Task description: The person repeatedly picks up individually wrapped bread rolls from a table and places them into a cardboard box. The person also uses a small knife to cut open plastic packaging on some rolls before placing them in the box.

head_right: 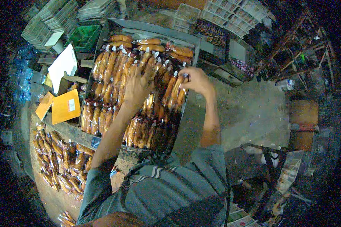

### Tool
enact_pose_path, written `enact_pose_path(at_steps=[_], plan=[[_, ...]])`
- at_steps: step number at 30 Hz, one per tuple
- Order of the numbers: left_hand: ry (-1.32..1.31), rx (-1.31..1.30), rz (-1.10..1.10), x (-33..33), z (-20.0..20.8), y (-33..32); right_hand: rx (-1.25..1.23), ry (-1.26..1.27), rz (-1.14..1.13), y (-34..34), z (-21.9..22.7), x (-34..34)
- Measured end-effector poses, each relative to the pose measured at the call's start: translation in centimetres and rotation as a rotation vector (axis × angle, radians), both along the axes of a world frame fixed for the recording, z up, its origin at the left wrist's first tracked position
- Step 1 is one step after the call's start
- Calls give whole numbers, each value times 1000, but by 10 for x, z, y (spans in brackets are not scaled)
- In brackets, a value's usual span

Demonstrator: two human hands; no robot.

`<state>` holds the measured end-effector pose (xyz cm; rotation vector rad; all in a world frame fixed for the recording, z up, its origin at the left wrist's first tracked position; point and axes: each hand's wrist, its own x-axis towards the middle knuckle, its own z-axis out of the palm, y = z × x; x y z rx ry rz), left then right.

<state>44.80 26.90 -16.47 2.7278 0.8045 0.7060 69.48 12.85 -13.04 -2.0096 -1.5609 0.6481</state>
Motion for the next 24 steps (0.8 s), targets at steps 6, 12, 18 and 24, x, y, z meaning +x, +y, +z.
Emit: enact_pose_path(at_steps=[6,12,18,24], plan=[[75,-85,18,9,4,2,89,-82,-51,11,-10,18],[468,-28,-94,-38,26,-6,32,-183,-139,-25,0,-20],[491,74,24,-26,5,-28,-65,-260,-188,-39,-15,-81],[234,-39,155,-9,-15,-32,101,-396,-353,-24,-25,-97]])
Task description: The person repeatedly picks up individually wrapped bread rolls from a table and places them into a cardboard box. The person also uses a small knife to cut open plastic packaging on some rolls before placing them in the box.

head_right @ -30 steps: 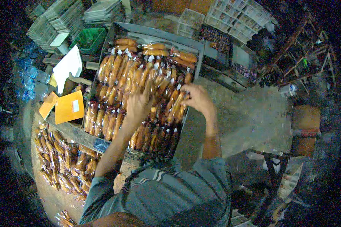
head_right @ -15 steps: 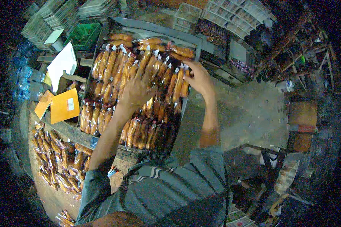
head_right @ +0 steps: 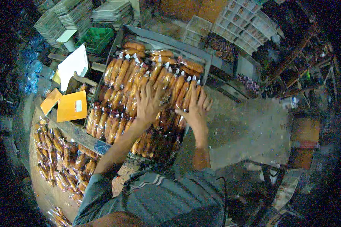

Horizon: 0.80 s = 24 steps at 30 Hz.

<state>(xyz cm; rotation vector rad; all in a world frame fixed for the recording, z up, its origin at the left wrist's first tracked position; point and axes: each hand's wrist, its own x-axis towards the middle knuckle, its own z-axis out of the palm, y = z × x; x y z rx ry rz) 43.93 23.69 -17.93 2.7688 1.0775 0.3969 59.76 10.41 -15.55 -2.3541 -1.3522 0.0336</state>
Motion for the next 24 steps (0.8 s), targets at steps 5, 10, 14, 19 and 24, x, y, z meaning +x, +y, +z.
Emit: enact_pose_path(at_steps=[5,10,14,19,24], plan=[[-152,11,61,-41,12,-24,228,154,203,19,39,30],[-249,-252,173,-72,6,-24,361,201,310,140,20,44],[-235,-191,180,-65,-20,11,104,23,361,187,-5,28],[-184,-171,162,-51,-34,38,114,62,338,177,-6,16],[-150,-132,152,-53,-16,46,266,-76,314,163,6,7]])
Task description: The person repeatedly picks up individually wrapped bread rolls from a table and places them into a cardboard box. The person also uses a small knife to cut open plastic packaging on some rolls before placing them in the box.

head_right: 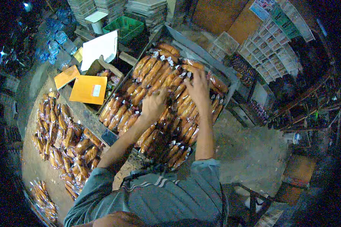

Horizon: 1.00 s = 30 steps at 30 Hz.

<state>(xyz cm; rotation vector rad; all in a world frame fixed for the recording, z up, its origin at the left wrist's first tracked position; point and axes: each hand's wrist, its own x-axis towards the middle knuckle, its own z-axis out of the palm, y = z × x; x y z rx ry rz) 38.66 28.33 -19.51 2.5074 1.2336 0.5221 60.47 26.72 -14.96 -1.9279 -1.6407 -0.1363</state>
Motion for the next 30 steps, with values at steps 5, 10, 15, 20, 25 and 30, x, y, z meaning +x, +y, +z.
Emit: enact_pose_path(at_steps=[5,10,15,20,25,30], plan=[[-186,-155,-62,-61,16,-31,122,434,-99,-94,31,29],[-197,-22,-241,-100,18,-84,-42,480,-461,-213,21,25],[-157,-20,-296,-100,10,-120,-190,237,-322,-236,-27,-29],[-119,-12,-279,-103,5,-137,-227,89,-179,-239,-42,-61],[-127,-13,-280,-109,1,-140,-340,-102,-256,-243,-49,-72],[-78,-43,-271,-112,-3,-138,-357,-80,-296,-236,-52,-69]])
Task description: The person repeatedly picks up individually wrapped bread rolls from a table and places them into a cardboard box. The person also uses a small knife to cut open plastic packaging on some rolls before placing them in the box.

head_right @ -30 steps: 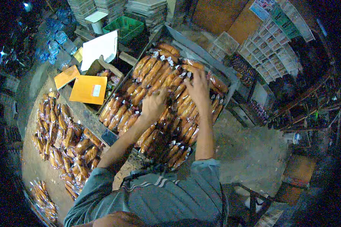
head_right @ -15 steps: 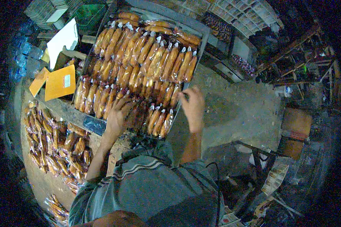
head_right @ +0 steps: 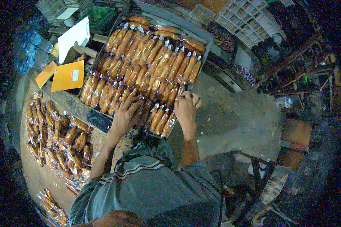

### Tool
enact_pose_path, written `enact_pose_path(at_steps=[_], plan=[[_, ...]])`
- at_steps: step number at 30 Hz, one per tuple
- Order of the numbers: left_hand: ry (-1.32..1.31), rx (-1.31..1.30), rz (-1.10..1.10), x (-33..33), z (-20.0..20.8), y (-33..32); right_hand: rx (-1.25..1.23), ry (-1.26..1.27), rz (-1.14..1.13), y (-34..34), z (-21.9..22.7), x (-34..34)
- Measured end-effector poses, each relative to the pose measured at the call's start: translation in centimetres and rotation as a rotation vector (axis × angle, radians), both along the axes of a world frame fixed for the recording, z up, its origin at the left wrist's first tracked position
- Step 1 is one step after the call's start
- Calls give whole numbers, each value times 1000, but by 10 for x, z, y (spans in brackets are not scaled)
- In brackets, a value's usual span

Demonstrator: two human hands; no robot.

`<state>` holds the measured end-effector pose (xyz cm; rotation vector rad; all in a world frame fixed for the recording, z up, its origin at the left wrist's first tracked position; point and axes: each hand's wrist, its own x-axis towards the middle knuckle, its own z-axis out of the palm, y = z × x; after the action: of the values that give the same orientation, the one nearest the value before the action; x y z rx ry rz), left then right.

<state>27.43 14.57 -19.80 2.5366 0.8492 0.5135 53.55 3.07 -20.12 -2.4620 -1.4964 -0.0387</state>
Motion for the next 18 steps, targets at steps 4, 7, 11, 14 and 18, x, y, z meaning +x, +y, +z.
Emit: enact_pose_path(at_steps=[4,7,11,14,18], plan=[[-40,17,-21,-3,0,0,70,8,24,-1,-1,-3],[-12,-48,-31,-2,0,1,68,-15,42,-2,-1,-4],[-17,-6,-32,1,1,3,7,7,7,2,3,-3],[-46,-10,-27,1,1,3,-30,-16,-6,6,9,-4],[-6,16,-19,-1,1,3,15,46,68,13,14,-11]])
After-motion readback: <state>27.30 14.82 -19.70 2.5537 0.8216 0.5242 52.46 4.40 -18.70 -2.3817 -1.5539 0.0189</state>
